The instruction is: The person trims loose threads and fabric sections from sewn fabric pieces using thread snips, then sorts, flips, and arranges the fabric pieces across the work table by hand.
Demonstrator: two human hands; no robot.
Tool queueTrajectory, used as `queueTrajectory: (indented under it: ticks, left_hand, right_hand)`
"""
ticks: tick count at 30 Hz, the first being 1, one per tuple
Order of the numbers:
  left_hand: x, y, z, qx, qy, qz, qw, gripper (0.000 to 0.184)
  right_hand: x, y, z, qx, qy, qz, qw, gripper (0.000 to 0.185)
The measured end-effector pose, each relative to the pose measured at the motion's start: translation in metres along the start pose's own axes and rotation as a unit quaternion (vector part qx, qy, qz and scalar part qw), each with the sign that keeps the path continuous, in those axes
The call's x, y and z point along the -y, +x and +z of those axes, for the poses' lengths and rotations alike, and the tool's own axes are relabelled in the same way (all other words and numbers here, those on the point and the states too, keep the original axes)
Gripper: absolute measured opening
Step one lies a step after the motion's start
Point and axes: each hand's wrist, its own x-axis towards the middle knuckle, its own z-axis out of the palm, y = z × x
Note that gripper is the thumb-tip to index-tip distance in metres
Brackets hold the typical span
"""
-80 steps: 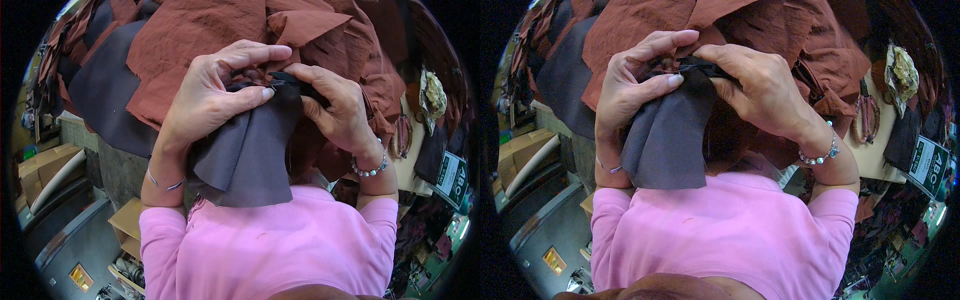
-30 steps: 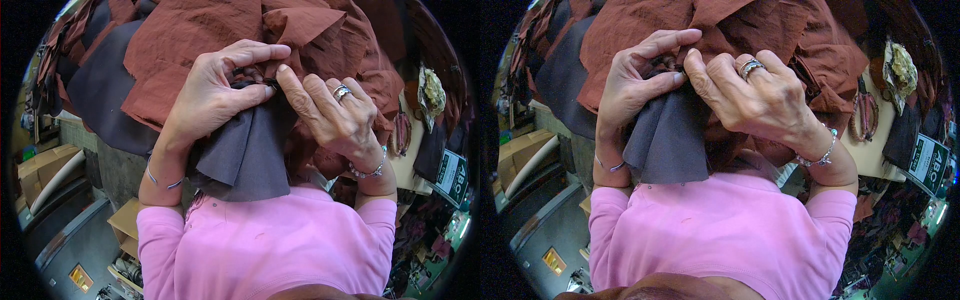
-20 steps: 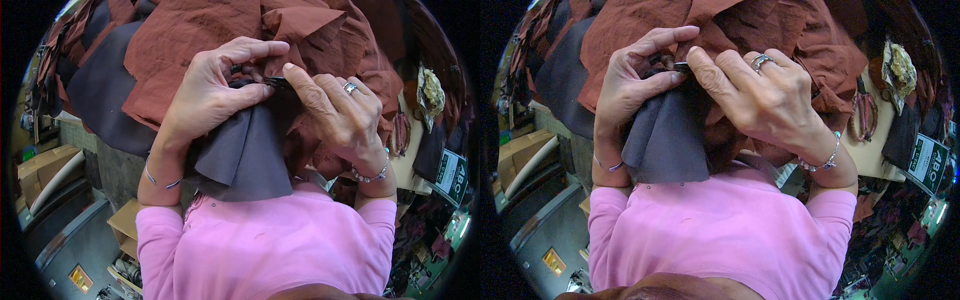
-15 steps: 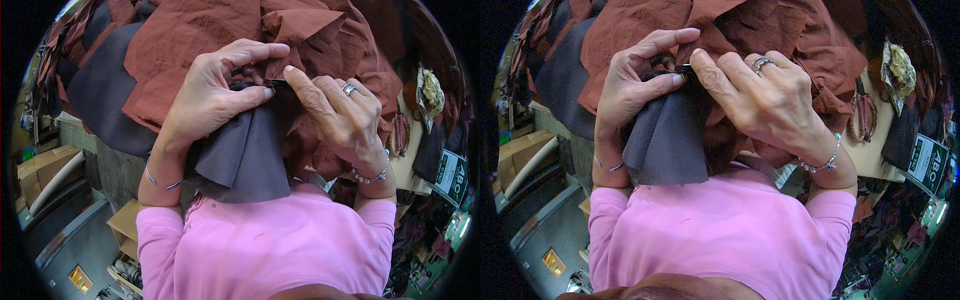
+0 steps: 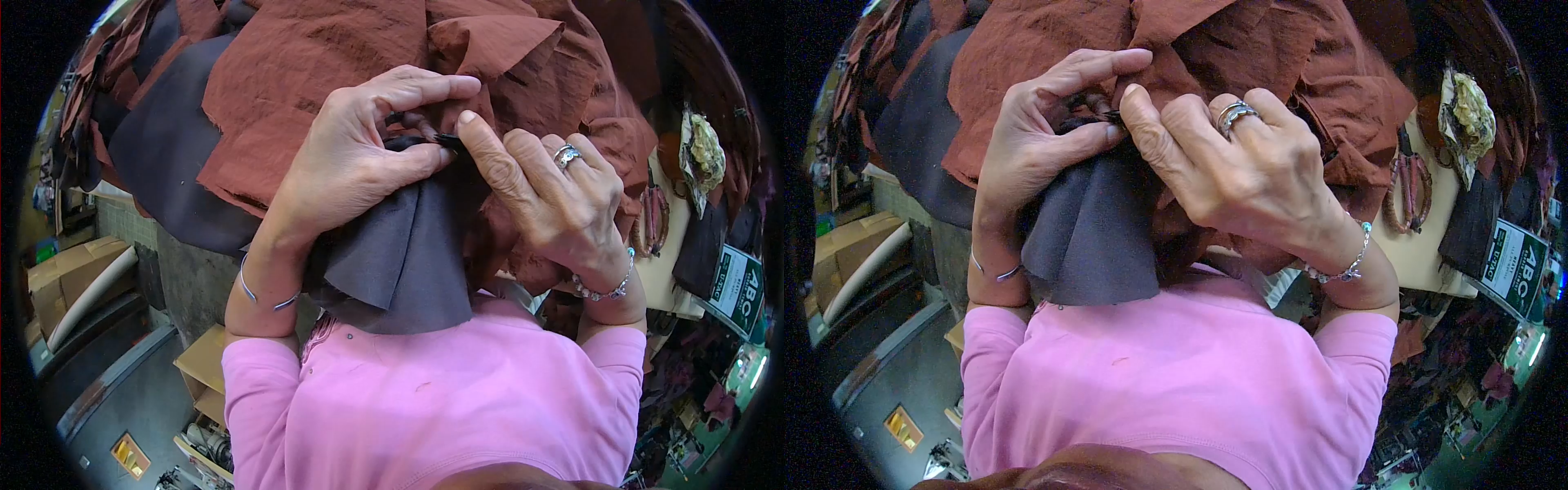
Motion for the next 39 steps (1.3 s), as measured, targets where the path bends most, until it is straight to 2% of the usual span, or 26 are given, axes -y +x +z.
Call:
queueTrajectory:
  ticks: [10, 30, 39]
  left_hand:
    - [-0.0007, -0.0002, 0.0007, -0.012, -0.024, -0.006, 1.000, 0.049]
    - [0.0005, -0.0001, 0.0016, -0.004, 0.021, 0.004, 1.000, 0.048]
    - [0.0017, 0.0001, 0.0015, -0.006, -0.002, 0.001, 1.000, 0.047]
  right_hand:
    - [-0.0015, -0.0004, -0.0046, 0.020, -0.004, 0.004, 1.000, 0.047]
    - [0.0014, -0.0004, -0.0009, 0.009, -0.018, 0.001, 1.000, 0.046]
    - [0.0007, -0.0004, -0.0059, 0.042, -0.027, 0.001, 0.999, 0.045]
